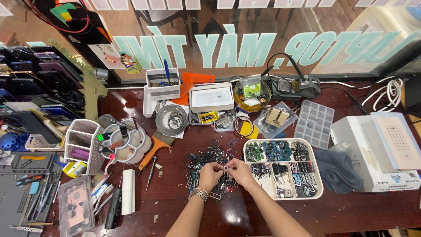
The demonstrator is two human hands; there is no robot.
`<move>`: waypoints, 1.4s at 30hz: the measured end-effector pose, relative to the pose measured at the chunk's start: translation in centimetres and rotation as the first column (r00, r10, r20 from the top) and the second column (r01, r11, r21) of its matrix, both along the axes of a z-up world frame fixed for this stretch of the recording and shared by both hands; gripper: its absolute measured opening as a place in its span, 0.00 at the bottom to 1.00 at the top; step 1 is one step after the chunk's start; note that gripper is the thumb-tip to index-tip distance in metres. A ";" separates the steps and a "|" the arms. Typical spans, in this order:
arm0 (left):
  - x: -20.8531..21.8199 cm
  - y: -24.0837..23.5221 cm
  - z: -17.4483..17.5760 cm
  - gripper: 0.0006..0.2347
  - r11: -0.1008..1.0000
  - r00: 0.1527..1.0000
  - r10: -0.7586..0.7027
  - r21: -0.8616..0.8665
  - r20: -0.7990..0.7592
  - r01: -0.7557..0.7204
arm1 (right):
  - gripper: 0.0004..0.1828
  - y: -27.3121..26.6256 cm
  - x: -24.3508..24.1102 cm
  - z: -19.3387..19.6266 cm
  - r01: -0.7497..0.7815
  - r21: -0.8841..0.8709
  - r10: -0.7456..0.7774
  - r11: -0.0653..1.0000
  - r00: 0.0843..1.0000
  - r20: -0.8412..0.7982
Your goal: The person sorts small electronic components from a mixed pile on a workbench into a compartmentalized tray. They repeatedly pick up individual pieces, separate them by type, and place them into designated sections of the tray.
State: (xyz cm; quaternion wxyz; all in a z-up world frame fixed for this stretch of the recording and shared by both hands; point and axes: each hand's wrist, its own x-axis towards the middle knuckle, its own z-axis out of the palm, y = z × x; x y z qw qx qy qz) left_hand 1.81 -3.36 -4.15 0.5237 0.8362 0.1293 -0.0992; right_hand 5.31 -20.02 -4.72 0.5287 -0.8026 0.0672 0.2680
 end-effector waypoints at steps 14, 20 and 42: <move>0.8 1.2 -2.3 0.08 0.852 0.971 0.088 -0.488 -0.221 -0.188 | 0.13 0.1 0.5 0.0 0.121 0.244 -0.101 0.962 0.991 -0.092; 0.4 2.0 -0.4 0.07 0.916 0.932 0.325 -0.190 -0.161 -0.352 | 0.06 -1.0 -0.9 1.2 -0.015 -0.281 0.111 0.960 0.938 0.329; -2.2 1.2 1.8 0.08 0.898 0.965 -0.252 0.390 0.070 0.206 | 0.10 -2.0 0.9 0.0 -0.005 -0.019 0.006 1.000 0.998 0.066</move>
